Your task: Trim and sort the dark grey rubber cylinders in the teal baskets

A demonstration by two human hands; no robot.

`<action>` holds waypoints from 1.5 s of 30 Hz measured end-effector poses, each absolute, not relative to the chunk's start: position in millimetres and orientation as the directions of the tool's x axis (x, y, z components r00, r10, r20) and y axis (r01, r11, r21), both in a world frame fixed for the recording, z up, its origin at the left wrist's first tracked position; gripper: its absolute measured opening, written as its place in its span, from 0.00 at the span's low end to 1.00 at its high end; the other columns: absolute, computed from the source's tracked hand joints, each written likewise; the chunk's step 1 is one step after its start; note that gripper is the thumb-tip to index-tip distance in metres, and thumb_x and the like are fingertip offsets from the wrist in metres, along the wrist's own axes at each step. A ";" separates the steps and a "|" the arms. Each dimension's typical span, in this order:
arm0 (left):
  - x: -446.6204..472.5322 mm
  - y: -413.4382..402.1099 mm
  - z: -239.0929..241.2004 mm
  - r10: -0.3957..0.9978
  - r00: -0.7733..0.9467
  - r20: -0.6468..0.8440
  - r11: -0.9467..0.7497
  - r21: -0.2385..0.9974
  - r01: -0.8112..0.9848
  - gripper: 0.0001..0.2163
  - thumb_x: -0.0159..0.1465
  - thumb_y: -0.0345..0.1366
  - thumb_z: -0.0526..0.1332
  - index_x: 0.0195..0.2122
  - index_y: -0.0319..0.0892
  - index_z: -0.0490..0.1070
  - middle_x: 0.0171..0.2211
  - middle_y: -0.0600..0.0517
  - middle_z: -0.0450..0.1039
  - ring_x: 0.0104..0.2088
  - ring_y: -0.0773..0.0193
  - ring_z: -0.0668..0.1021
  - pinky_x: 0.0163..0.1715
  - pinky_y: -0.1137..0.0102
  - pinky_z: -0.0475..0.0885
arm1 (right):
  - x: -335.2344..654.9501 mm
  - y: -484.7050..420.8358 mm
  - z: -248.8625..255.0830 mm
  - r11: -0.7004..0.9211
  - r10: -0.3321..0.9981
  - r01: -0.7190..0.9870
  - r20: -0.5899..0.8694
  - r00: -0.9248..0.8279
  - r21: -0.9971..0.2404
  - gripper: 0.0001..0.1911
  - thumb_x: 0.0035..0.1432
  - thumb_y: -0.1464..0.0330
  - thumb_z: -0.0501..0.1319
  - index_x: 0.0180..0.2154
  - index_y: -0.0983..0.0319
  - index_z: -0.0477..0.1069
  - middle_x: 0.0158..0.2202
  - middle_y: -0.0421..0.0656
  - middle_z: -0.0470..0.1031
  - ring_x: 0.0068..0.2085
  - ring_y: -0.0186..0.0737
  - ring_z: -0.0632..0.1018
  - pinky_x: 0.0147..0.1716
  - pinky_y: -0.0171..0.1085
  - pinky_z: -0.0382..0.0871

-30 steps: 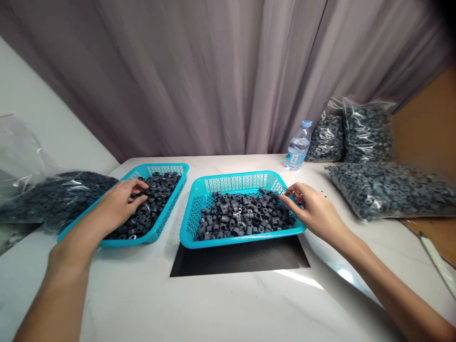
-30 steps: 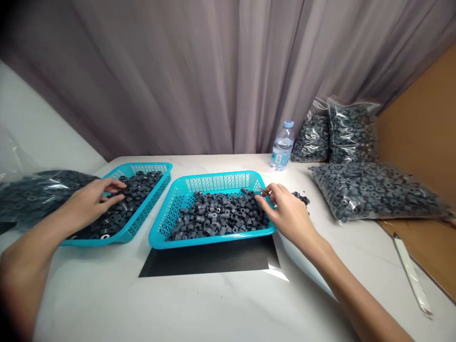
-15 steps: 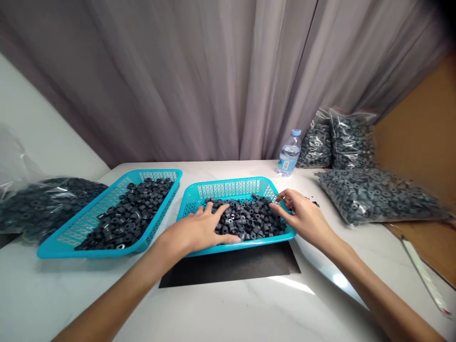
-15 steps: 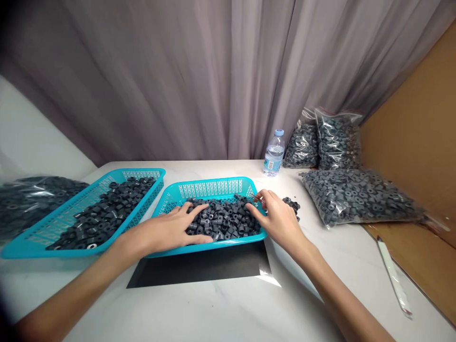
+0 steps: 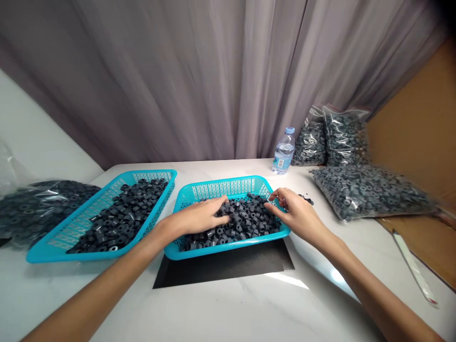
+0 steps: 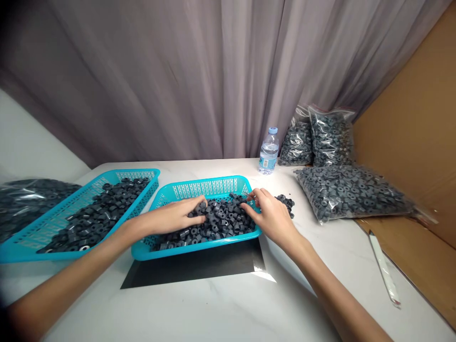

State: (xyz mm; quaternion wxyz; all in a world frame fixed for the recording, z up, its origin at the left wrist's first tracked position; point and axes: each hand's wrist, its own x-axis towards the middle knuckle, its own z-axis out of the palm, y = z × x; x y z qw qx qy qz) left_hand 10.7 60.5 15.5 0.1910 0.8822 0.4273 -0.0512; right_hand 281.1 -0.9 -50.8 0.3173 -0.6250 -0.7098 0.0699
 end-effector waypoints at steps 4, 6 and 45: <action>13.4 85.9 25.0 0.718 0.672 -0.183 -0.587 0.361 0.725 0.18 0.67 0.48 0.53 0.53 0.46 0.69 0.43 0.48 0.78 0.40 0.54 0.77 0.42 0.64 0.70 | 282.8 0.0 -51.9 0.226 0.927 0.843 0.374 -0.031 -0.489 0.12 0.66 0.56 0.58 0.39 0.58 0.69 0.34 0.41 0.73 0.33 0.41 0.75 0.31 0.37 0.61; 17.2 92.4 29.7 0.682 0.704 -0.199 -0.602 0.394 0.694 0.18 0.67 0.50 0.54 0.53 0.48 0.70 0.49 0.49 0.76 0.46 0.54 0.76 0.47 0.64 0.69 | 283.5 0.4 -51.7 0.227 0.929 0.844 0.369 -0.038 -0.486 0.12 0.66 0.56 0.58 0.39 0.58 0.69 0.35 0.42 0.73 0.34 0.42 0.75 0.31 0.37 0.61; 38.6 70.8 -3.6 0.621 0.766 -0.169 -0.756 0.131 0.642 0.29 0.70 0.51 0.53 0.70 0.48 0.56 0.69 0.42 0.57 0.67 0.42 0.62 0.65 0.48 0.55 | 295.2 7.2 -45.2 0.353 0.922 0.721 0.352 -0.161 -0.596 0.07 0.64 0.64 0.58 0.41 0.59 0.70 0.33 0.42 0.66 0.33 0.42 0.70 0.31 0.38 0.63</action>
